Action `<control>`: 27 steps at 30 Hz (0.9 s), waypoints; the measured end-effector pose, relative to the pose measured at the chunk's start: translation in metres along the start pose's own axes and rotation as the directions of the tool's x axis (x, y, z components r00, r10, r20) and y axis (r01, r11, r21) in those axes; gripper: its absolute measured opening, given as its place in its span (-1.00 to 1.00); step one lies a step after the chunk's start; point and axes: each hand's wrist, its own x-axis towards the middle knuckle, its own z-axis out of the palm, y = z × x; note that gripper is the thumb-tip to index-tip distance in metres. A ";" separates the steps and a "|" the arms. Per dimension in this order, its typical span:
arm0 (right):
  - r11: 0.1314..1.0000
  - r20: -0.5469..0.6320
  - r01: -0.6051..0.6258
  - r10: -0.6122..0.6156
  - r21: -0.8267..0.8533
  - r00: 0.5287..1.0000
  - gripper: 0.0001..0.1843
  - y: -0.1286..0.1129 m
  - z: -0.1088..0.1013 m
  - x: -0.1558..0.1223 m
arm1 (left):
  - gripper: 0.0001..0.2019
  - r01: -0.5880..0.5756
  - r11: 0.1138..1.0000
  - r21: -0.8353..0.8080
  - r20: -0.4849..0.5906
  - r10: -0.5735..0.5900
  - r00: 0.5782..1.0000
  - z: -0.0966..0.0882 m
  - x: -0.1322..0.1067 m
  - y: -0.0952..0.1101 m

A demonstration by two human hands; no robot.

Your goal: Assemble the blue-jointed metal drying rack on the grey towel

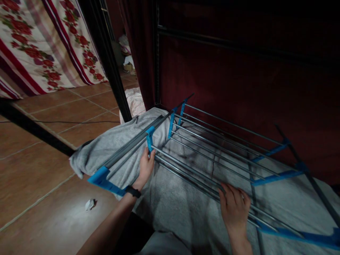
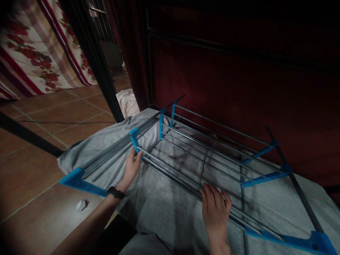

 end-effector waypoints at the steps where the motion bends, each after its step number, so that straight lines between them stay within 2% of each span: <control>1: 1.000 0.005 0.003 -0.003 0.006 1.000 -0.72 -0.001 0.000 0.001 | -0.75 0.011 1.000 -0.001 -0.004 -0.011 1.000 0.001 0.000 -0.001; 12: 1.000 0.044 0.007 -0.007 -0.012 0.999 -0.74 -0.004 -0.001 0.004 | -0.76 0.005 1.000 -0.028 -0.020 -0.005 1.000 0.008 -0.003 -0.007; 27: 1.000 0.005 -0.006 0.006 0.025 1.000 -0.76 -0.001 0.003 0.003 | -0.75 -0.007 1.000 -0.011 -0.015 0.007 1.000 0.008 -0.005 -0.006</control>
